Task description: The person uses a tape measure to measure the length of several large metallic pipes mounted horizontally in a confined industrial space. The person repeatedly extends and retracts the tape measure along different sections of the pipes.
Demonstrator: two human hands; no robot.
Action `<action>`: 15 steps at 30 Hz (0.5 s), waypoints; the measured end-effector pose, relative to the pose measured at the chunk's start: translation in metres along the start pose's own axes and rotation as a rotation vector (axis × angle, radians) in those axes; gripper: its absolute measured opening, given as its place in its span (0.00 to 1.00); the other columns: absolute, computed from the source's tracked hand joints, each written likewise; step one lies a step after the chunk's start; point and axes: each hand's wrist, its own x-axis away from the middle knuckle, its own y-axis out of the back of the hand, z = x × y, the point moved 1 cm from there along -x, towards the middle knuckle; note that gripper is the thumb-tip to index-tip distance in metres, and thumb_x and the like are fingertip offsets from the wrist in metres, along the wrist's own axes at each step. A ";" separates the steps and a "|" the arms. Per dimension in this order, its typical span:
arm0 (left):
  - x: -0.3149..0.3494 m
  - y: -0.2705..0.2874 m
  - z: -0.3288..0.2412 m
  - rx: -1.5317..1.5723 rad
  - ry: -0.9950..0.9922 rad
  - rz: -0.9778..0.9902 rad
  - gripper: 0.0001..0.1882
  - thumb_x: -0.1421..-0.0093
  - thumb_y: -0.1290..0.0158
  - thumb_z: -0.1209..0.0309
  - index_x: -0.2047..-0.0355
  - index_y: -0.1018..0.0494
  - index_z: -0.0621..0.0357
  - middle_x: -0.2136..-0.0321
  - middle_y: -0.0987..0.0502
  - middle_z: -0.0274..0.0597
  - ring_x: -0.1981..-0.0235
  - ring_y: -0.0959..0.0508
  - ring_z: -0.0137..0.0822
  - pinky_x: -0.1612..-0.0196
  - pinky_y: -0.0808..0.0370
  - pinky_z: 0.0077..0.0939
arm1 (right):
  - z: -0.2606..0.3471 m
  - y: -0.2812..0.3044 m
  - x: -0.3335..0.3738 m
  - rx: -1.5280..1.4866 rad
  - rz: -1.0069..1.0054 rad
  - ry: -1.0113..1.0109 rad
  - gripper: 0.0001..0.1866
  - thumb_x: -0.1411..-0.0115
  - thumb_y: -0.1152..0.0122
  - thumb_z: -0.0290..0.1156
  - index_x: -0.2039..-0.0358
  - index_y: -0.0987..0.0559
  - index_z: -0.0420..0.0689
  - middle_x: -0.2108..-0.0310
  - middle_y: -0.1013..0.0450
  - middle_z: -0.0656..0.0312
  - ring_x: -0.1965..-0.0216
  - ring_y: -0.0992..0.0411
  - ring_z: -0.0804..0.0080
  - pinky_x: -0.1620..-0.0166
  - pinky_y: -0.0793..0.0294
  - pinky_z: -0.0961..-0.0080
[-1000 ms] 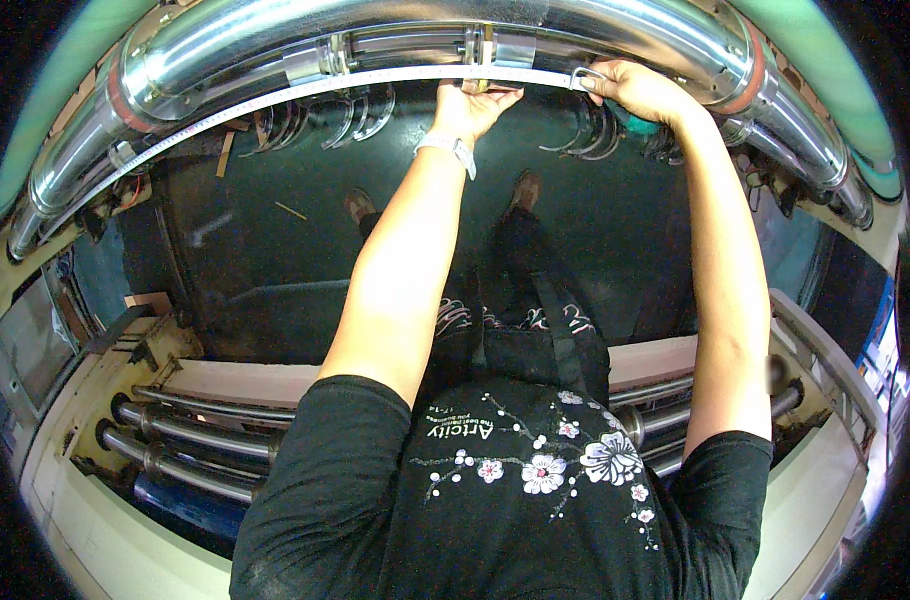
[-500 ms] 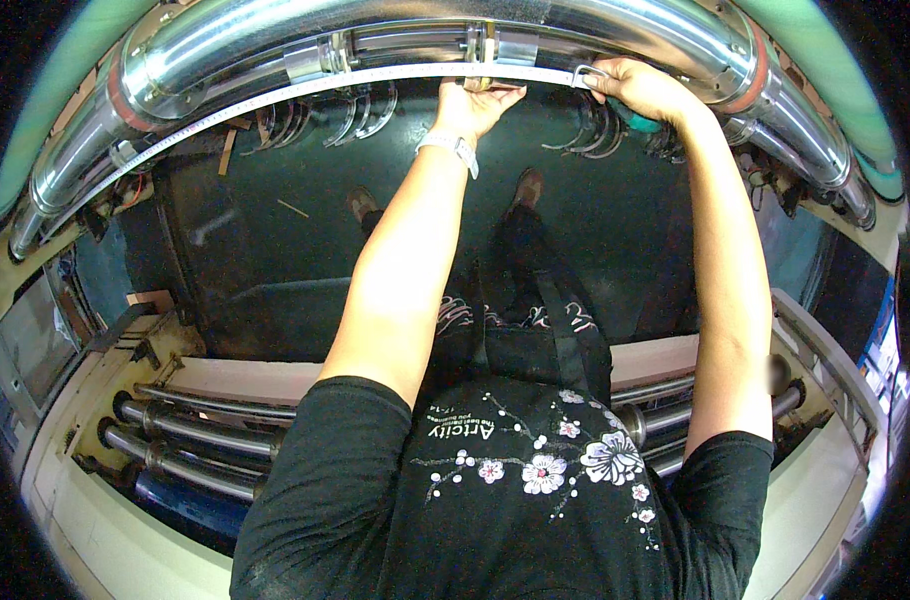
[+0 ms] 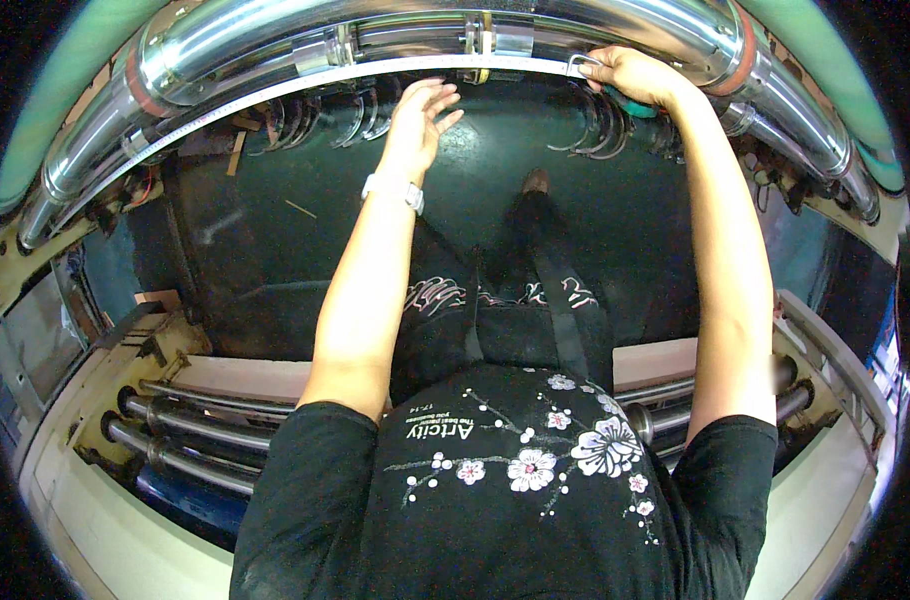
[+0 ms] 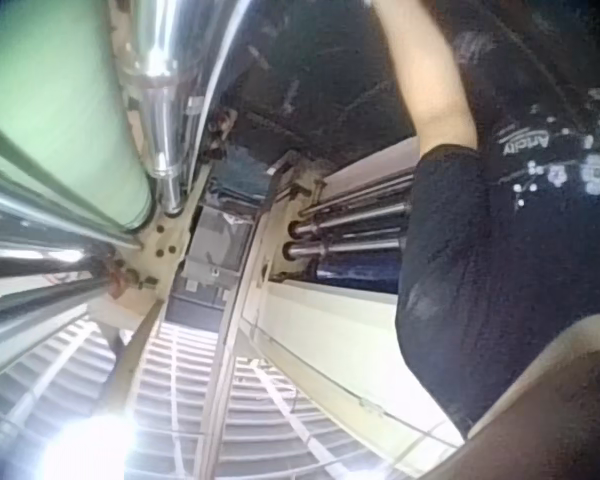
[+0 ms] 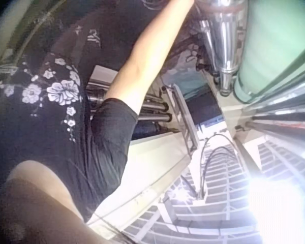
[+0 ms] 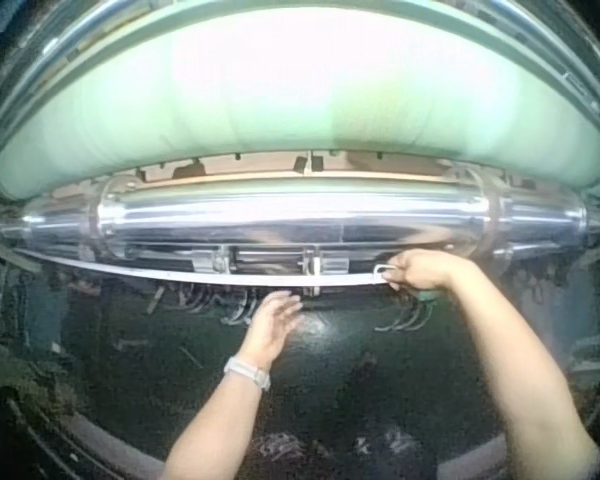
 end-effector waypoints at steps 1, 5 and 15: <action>0.005 -0.004 -0.007 -0.011 -0.011 0.038 0.10 0.48 0.50 0.66 0.67 0.32 0.56 0.64 0.28 0.46 0.59 0.30 0.40 0.55 0.34 0.40 | -0.002 -0.001 0.000 -0.012 0.006 -0.017 0.18 0.43 0.55 0.44 0.80 0.32 0.43 0.82 0.36 0.66 0.76 0.40 0.75 0.66 0.40 0.78; 0.013 -0.022 -0.023 0.028 -0.041 0.088 0.11 0.48 0.48 0.65 0.66 0.32 0.55 0.66 0.28 0.43 0.60 0.30 0.37 0.56 0.34 0.35 | -0.009 -0.002 -0.001 0.003 0.026 -0.041 0.18 0.42 0.55 0.44 0.79 0.32 0.43 0.82 0.36 0.65 0.75 0.40 0.74 0.65 0.39 0.77; 0.009 -0.047 -0.024 -0.011 -0.086 0.011 0.09 0.49 0.46 0.68 0.68 0.30 0.56 0.70 0.28 0.36 0.66 0.30 0.31 0.63 0.31 0.28 | -0.008 -0.002 -0.001 0.063 0.045 0.004 0.19 0.42 0.55 0.46 0.78 0.30 0.42 0.82 0.36 0.65 0.77 0.40 0.74 0.66 0.39 0.76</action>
